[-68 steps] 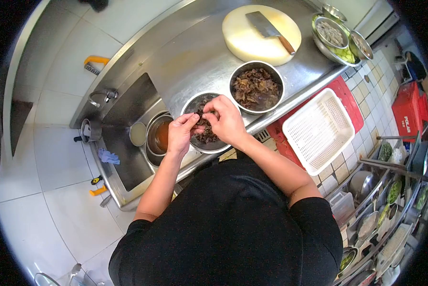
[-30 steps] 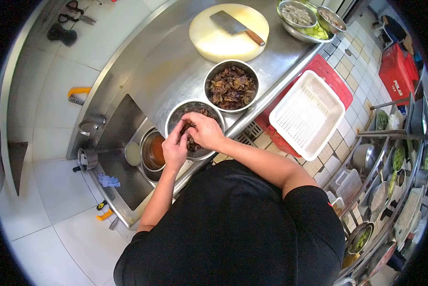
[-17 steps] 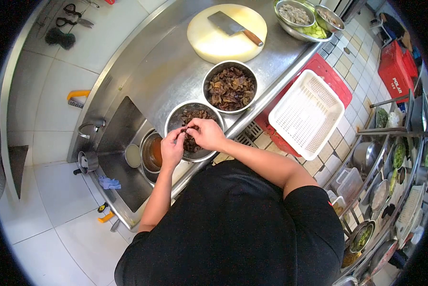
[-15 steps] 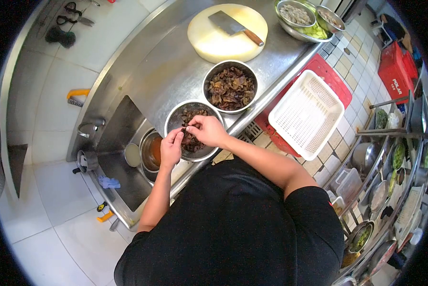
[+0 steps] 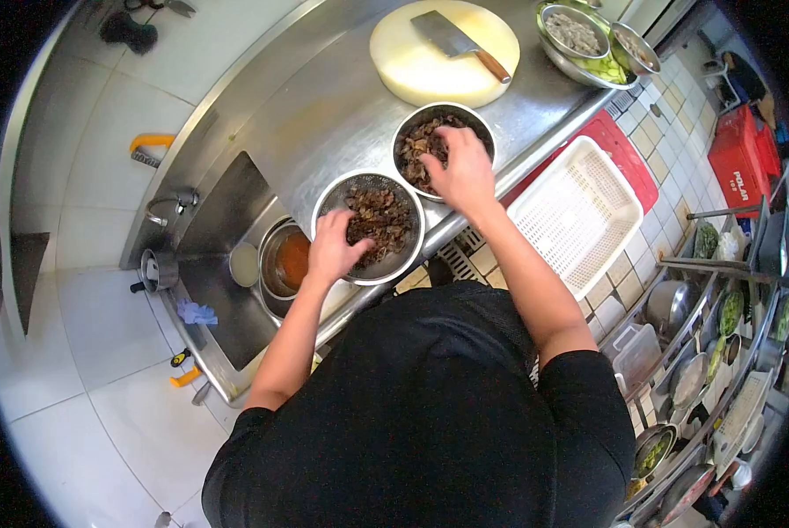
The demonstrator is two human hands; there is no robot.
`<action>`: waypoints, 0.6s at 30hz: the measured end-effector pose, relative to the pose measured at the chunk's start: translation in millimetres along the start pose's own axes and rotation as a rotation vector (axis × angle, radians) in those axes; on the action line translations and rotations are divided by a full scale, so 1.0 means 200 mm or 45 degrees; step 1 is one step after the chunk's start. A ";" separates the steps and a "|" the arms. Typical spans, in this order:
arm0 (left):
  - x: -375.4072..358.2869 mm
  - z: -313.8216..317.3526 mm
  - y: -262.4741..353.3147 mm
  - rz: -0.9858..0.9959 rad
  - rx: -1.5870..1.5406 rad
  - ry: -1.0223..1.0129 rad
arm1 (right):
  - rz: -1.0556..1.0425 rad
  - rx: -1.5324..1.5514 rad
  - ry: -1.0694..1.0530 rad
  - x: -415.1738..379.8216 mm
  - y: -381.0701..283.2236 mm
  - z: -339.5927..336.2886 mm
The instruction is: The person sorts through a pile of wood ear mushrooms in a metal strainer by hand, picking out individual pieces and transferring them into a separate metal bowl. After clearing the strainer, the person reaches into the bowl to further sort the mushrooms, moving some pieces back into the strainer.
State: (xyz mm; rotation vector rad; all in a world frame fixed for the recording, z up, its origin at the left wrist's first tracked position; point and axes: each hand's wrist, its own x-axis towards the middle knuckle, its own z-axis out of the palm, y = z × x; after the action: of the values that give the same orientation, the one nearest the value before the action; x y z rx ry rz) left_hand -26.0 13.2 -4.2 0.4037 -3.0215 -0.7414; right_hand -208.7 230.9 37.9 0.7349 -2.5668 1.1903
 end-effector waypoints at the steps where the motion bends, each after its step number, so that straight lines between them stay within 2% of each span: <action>1: 0.02 0.03 0.06 0.085 0.040 0.063 | -0.053 0.122 -0.015 -0.01 -0.05 0.01; 2: 0.04 0.06 0.13 0.069 0.132 0.023 | 0.087 0.282 -0.227 -0.05 -0.12 0.02; 4: 0.10 0.15 0.14 0.078 0.286 -0.019 | 0.085 0.301 -0.529 -0.13 -0.21 0.07; 5: 0.16 0.21 0.07 0.060 0.226 -0.052 | 0.109 0.312 -0.680 -0.17 -0.22 0.10; 8: 0.28 0.23 -0.12 0.003 0.031 -0.121 | 0.126 0.134 -0.887 -0.30 -0.10 0.26; 10: 0.33 0.15 -0.20 -0.022 -0.117 -0.100 | 0.039 -0.014 -0.872 -0.34 -0.07 0.31; 11: 0.32 0.12 -0.23 -0.153 -0.175 -0.134 | -0.004 -0.087 -0.862 -0.36 -0.06 0.33; 12: 0.31 0.08 -0.24 -0.184 -0.219 -0.158 | 0.044 -0.164 -0.960 -0.34 -0.12 0.32; 13: 0.30 0.05 -0.24 -0.214 -0.263 -0.183 | -0.030 -0.164 -0.906 -0.34 -0.14 0.35; 15: 0.27 0.00 -0.22 -0.193 -0.175 -0.219 | -0.176 -0.168 -0.794 -0.35 -0.17 0.39; 16: 0.25 -0.02 -0.21 -0.182 -0.131 -0.235 | -0.168 -0.184 -0.771 -0.35 -0.19 0.42; 18: 0.18 -0.02 -0.17 -0.083 -0.007 -0.137 | -0.227 -0.280 -0.786 -0.35 -0.11 0.57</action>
State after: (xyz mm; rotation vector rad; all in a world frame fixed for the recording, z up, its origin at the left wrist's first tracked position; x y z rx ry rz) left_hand -52.3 -25.8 -17.9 0.4803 -3.1189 -0.8000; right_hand -136.0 155.9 -48.9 1.4195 -2.9467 0.6795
